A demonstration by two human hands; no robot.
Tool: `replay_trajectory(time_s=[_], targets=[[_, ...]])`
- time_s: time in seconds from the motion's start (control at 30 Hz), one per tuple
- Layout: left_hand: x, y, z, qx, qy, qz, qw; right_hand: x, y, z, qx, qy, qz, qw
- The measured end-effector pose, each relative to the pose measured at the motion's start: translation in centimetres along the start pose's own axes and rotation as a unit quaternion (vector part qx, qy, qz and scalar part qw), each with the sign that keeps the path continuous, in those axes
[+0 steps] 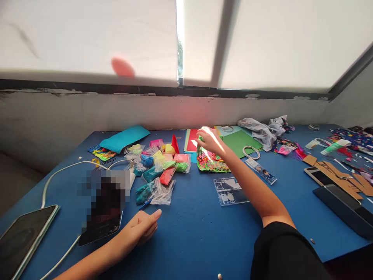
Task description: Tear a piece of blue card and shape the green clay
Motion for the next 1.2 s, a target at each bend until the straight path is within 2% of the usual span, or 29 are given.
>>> replay_trajectory(time_s=[0.1,0.2,0.33,0.4,0.53,0.73,0.8,0.93,0.97,1.03,1.2], targets=[[0.3,0.6,0.4,-0.022,-0.022,-0.008,0.999,-1.0,-5.7,-0.4,-0.003,0.061,-0.115,0.991],[0.5,1.3,1.0,-0.029,-0.052,-0.008,0.998,-3.0,-10.7,-2.1,-0.012,0.151,-0.209,0.966],[0.6,1.6,1.3,-0.052,-0.051,0.008,0.997,-5.4,-14.2,-5.6,-0.007,0.274,-0.257,0.927],[0.4,1.0,1.4,-0.042,-0.046,-0.009,0.998,-6.3,-14.9,-7.2,-0.004,0.314,-0.265,0.912],[-0.3,-0.1,2.1,0.027,-0.07,-0.066,0.995,-7.5,-15.6,-9.6,0.012,0.366,-0.265,0.892],[-0.4,-2.2,0.9,0.081,-0.043,-0.142,0.986,-8.0,-16.2,-10.4,0.039,0.385,-0.254,0.886],[-0.1,-2.3,0.5,0.074,-0.033,-0.12,0.99,-8.0,-16.3,-10.2,0.044,0.384,-0.251,0.888],[0.2,0.5,0.5,0.024,-0.019,0.031,0.999,-7.6,-16.0,-9.4,0.046,0.376,-0.247,0.892],[0.1,1.0,0.7,0.033,-0.02,0.048,0.998,-7.4,-16.0,-9.0,0.046,0.373,-0.248,0.893],[-0.1,1.1,1.1,0.065,-0.026,0.034,0.997,-7.2,-16.0,-8.1,0.044,0.365,-0.249,0.896],[-0.3,-0.9,1.0,0.086,-0.068,-0.054,0.993,-7.3,-16.1,-4.2,0.048,0.318,-0.247,0.914]])
Point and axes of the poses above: each hand's wrist, its own x-axis towards the middle knuckle, its own z-axis out of the back of the hand, y = z × x, the point moved 8 cm from there along x, towards the middle knuckle, and after that the axes turned 13 degrees about -x, right-handed, at the moved point
